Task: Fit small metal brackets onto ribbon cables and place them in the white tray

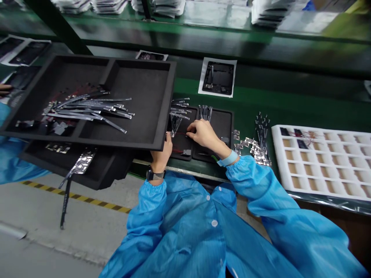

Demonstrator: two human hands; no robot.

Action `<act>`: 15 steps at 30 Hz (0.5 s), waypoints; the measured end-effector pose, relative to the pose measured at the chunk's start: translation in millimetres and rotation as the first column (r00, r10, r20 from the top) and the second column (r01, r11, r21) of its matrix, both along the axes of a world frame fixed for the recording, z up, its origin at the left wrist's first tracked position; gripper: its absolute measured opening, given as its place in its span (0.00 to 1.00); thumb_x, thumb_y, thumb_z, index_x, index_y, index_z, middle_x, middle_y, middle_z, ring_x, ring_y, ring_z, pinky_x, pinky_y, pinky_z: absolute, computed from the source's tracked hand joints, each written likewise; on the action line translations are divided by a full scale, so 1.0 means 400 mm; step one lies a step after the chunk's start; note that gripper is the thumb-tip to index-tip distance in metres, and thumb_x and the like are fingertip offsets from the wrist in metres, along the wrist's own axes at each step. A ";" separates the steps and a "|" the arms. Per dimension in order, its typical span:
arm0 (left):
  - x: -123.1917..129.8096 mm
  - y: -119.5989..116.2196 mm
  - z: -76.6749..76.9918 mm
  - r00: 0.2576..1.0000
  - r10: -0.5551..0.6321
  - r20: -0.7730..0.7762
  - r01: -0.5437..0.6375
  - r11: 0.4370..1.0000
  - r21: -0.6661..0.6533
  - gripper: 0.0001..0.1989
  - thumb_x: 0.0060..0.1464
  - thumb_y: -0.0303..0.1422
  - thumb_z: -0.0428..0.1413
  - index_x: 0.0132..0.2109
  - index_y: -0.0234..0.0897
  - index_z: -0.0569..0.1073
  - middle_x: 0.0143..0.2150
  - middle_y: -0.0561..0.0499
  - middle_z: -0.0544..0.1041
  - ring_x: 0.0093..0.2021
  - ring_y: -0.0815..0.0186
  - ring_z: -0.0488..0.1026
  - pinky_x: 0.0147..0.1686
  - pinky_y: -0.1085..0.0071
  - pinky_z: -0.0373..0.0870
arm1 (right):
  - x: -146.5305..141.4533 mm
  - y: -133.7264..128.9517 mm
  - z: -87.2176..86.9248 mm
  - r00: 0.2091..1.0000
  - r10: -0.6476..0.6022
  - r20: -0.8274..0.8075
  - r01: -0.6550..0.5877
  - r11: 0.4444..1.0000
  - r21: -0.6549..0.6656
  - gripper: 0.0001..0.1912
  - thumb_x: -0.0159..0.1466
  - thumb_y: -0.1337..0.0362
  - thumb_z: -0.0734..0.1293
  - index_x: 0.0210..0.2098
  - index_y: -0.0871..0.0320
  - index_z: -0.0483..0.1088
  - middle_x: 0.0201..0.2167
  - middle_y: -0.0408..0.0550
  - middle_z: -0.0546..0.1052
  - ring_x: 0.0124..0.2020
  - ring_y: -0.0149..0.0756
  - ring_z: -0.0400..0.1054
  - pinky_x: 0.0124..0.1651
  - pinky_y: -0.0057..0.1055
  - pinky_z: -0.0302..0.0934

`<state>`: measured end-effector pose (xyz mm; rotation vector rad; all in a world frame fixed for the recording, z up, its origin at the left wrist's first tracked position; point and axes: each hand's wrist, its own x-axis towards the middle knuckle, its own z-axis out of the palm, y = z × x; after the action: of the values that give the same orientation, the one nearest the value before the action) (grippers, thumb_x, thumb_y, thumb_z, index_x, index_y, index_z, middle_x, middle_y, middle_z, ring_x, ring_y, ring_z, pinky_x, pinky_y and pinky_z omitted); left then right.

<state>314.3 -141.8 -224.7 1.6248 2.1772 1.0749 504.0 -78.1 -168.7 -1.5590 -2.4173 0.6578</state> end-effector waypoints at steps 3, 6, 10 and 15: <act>-0.001 -0.002 0.010 1.000 -0.007 0.021 0.006 0.999 0.033 0.09 0.66 0.36 0.56 0.44 0.37 0.78 0.43 0.39 0.82 0.49 0.51 0.81 0.61 0.55 0.72 | 0.004 -0.010 -0.010 0.988 0.115 0.106 -0.125 0.988 0.094 0.13 0.68 0.65 0.78 0.50 0.63 0.81 0.47 0.57 0.81 0.52 0.54 0.70 0.55 0.44 0.61; -0.003 -0.008 0.016 0.999 -0.021 0.043 0.019 0.998 0.053 0.07 0.64 0.36 0.57 0.43 0.38 0.78 0.43 0.40 0.82 0.51 0.51 0.80 0.61 0.56 0.71 | -0.006 -0.021 -0.013 0.969 0.135 0.206 -0.171 0.971 0.164 0.09 0.69 0.66 0.75 0.48 0.64 0.81 0.47 0.61 0.80 0.54 0.58 0.68 0.56 0.49 0.61; -0.004 -0.034 0.028 0.998 -0.043 0.038 0.045 0.998 -0.033 0.12 0.64 0.40 0.55 0.45 0.38 0.78 0.45 0.38 0.82 0.51 0.49 0.78 0.58 0.55 0.72 | -0.026 -0.039 0.003 0.955 0.135 0.266 -0.185 0.968 0.171 0.08 0.70 0.68 0.72 0.45 0.68 0.79 0.47 0.65 0.79 0.54 0.59 0.68 0.56 0.50 0.61; -0.004 -0.066 0.062 0.996 0.051 -0.072 -0.068 0.964 -0.257 0.23 0.61 0.50 0.52 0.53 0.43 0.79 0.48 0.37 0.82 0.50 0.39 0.77 0.46 0.48 0.73 | -0.034 -0.047 -0.017 0.951 0.151 0.270 -0.213 0.953 0.217 0.11 0.70 0.61 0.74 0.44 0.65 0.79 0.47 0.59 0.80 0.53 0.55 0.68 0.55 0.46 0.63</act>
<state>312.7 -168.4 -199.9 1.5054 2.3077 0.7225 490.4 -96.7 -175.5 -1.4016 -2.7282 0.1843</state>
